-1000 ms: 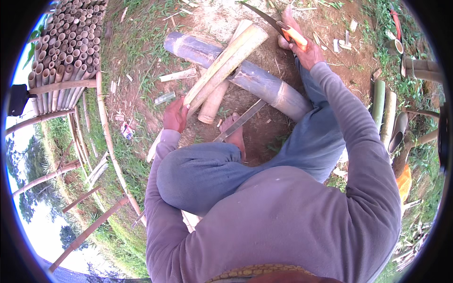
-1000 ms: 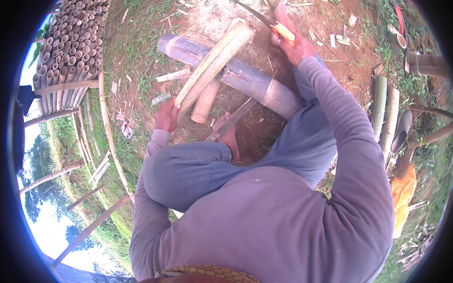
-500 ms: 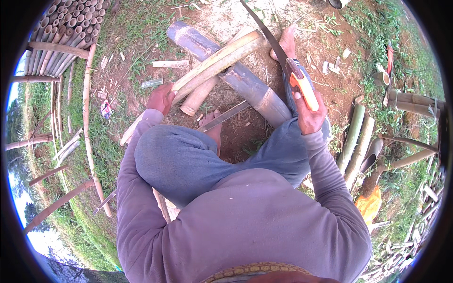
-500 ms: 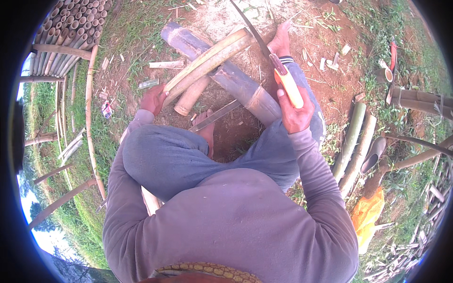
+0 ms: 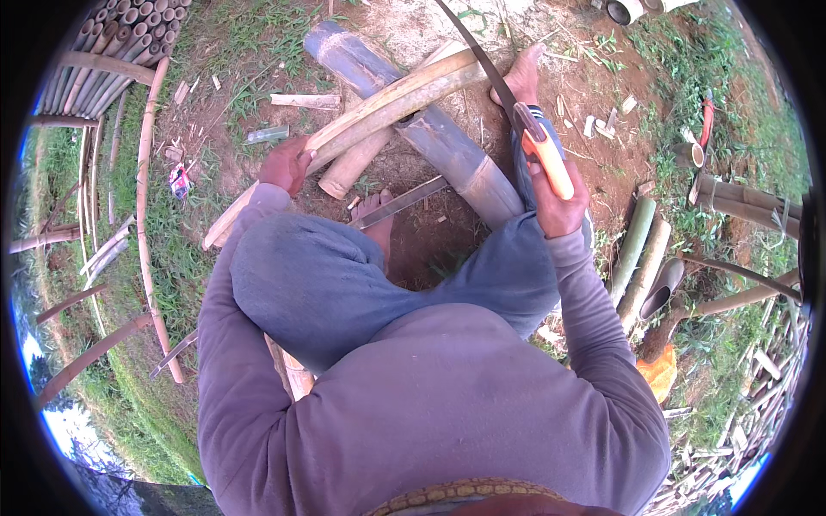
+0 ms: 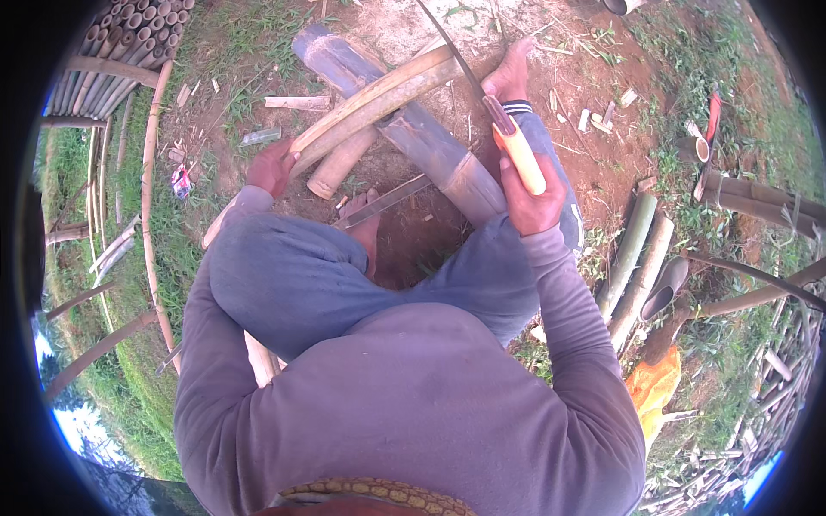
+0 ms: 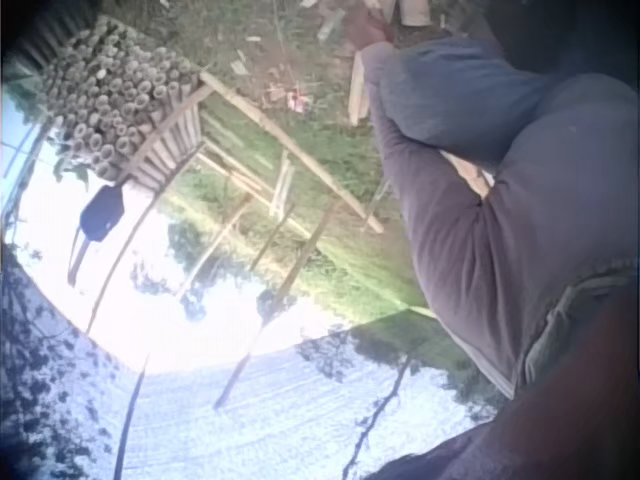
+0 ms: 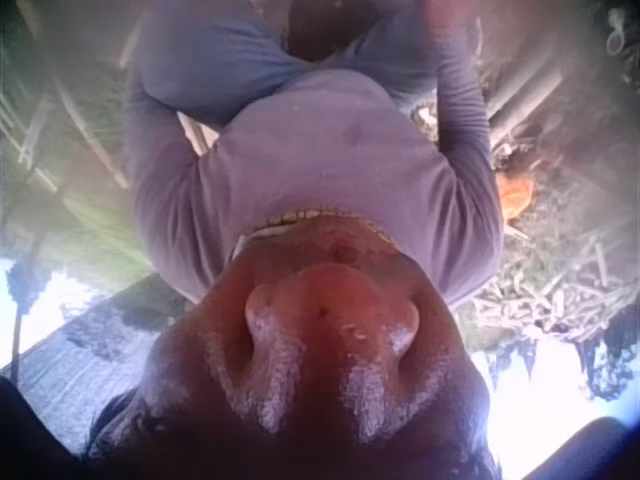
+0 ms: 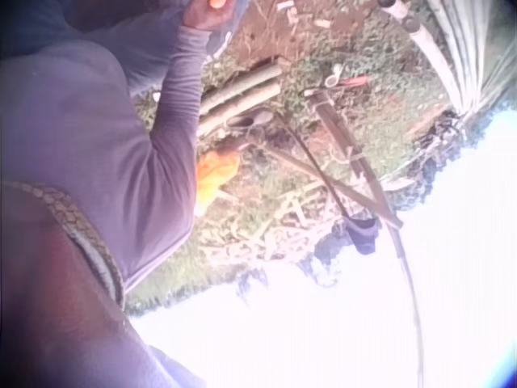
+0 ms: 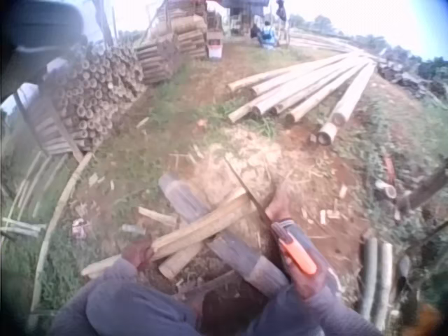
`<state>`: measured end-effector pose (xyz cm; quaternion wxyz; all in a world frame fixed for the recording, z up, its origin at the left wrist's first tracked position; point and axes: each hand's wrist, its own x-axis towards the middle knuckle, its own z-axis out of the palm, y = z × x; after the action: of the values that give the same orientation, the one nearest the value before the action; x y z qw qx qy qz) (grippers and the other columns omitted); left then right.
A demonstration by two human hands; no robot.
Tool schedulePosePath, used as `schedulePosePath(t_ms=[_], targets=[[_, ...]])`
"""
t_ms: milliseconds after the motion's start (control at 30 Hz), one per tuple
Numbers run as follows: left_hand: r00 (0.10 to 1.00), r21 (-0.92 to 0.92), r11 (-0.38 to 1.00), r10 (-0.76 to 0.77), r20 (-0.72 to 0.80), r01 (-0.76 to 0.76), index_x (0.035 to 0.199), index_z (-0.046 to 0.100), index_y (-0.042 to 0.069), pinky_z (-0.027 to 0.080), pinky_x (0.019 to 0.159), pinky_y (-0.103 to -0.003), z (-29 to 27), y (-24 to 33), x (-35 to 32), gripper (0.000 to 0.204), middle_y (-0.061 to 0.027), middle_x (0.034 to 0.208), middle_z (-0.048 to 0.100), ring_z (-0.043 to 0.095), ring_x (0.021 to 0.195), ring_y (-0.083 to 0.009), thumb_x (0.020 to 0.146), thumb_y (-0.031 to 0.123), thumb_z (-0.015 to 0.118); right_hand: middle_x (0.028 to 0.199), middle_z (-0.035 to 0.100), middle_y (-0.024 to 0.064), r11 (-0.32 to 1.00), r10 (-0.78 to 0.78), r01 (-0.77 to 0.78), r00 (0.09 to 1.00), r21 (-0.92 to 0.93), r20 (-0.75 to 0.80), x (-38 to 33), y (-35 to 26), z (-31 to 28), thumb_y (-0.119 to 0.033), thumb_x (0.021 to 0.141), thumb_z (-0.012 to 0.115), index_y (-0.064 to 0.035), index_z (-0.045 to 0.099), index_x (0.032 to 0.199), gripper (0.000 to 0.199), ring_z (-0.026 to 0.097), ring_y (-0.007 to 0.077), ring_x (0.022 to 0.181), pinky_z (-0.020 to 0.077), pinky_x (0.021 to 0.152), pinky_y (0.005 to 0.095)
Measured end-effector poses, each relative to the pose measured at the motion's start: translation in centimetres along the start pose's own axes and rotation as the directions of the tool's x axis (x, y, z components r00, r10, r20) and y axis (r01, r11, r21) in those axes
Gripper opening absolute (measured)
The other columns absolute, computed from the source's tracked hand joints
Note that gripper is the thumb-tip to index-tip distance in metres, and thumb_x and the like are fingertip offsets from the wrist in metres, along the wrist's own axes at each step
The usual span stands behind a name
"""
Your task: The person sits on the ground and uses a hand saw to cut long bamboo poles into shorter sections. They position each pole on a makeshift support, saw through it, and then move the cut pieces aside.
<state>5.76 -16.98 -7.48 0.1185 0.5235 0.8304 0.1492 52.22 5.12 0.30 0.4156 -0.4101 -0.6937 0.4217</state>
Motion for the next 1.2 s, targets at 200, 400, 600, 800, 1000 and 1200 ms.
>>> schedulePosePath(t_ms=[200,400,600,800,1000,1200], targets=[[0.999,0.037,0.999,-0.028,-0.045,0.03,0.137,0.07,0.006,0.05,0.113,-0.045,0.4,-0.9,-0.7,0.043,-0.0205,0.139,0.07,0.065,0.13,-0.0383,0.102,0.03,0.071,0.088,0.074,0.0035,0.998,0.044,-0.043,0.999,0.049,-0.019,-2.6,0.5,-1.8,-0.007,0.095,0.081,0.0003,0.076,0.108,0.016,0.065,0.0086,0.078,0.0531,0.072,0.0278],[1.0,0.046,0.999,-0.025,-0.004,0.025,0.139,0.069,0.008,0.052,0.109,-0.047,-0.6,0.9,-1.0,0.043,-0.0196,0.139,0.069,0.066,0.127,-0.0398,0.103,0.031,0.069,0.083,0.07,-0.0001,1.0,0.02,-0.02,1.0,0.008,-0.014,0.3,1.3,1.2,-0.007,0.095,0.08,-0.0004,0.076,0.104,0.012,0.06,0.0056,0.076,0.0519,0.07,0.0268],[0.985,0.224,0.973,-0.01,-0.17,0.048,0.139,0.065,0.012,0.053,0.1,-0.05,-2.4,0.1,-6.2,0.043,-0.0152,0.127,0.07,0.069,0.115,-0.039,0.101,0.032,0.068,0.084,0.069,-0.0011,0.992,0.013,-0.014,1.0,0.125,0.009,1.9,2.5,3.1,-0.01,0.096,0.08,-0.0013,0.074,0.102,0.012,0.06,0.0055,0.078,0.0509,0.071,0.0267],[0.995,0.326,0.941,-0.073,-0.073,0.094,0.144,0.063,0.014,0.051,0.102,-0.051,-4.0,-0.4,-15.0,0.051,-0.0141,0.13,0.068,0.068,0.117,-0.0381,0.099,0.037,0.071,0.084,0.068,-0.0014,0.994,0.042,-0.042,0.999,0.097,0.004,1.6,2.3,2.7,-0.009,0.096,0.08,-0.0014,0.073,0.102,0.012,0.059,0.0055,0.076,0.0504,0.07,0.0255],[0.99,0.144,0.986,0.065,0.126,-0.084,0.149,0.058,0.013,0.048,0.111,-0.052,-3.3,0.8,-11.8,0.06,-0.0186,0.138,0.064,0.063,0.126,-0.0409,0.097,0.04,0.073,0.091,0.071,-0.0006,0.951,0.178,-0.155,0.982,0.269,-0.064,1.4,0.2,2.3,-0.01,0.097,0.08,0.0009,0.071,0.107,0.017,0.063,0.0084,0.079,0.0532,0.071,0.028],[0.97,0.235,0.941,0.235,0.061,-0.243,0.159,0.043,0.011,0.046,0.115,-0.052,-1.7,6.9,0.4,0.092,-0.0223,0.15,0.055,0.053,0.141,-0.041,0.086,0.046,0.085,0.097,0.074,0.01,0.99,0.038,-0.051,0.994,-0.129,-0.098,0.3,2.8,0.5,-0.015,0.094,0.082,-0.001,0.07,0.116,0.029,0.072,0.0192,0.083,0.0564,0.073,0.0341]])
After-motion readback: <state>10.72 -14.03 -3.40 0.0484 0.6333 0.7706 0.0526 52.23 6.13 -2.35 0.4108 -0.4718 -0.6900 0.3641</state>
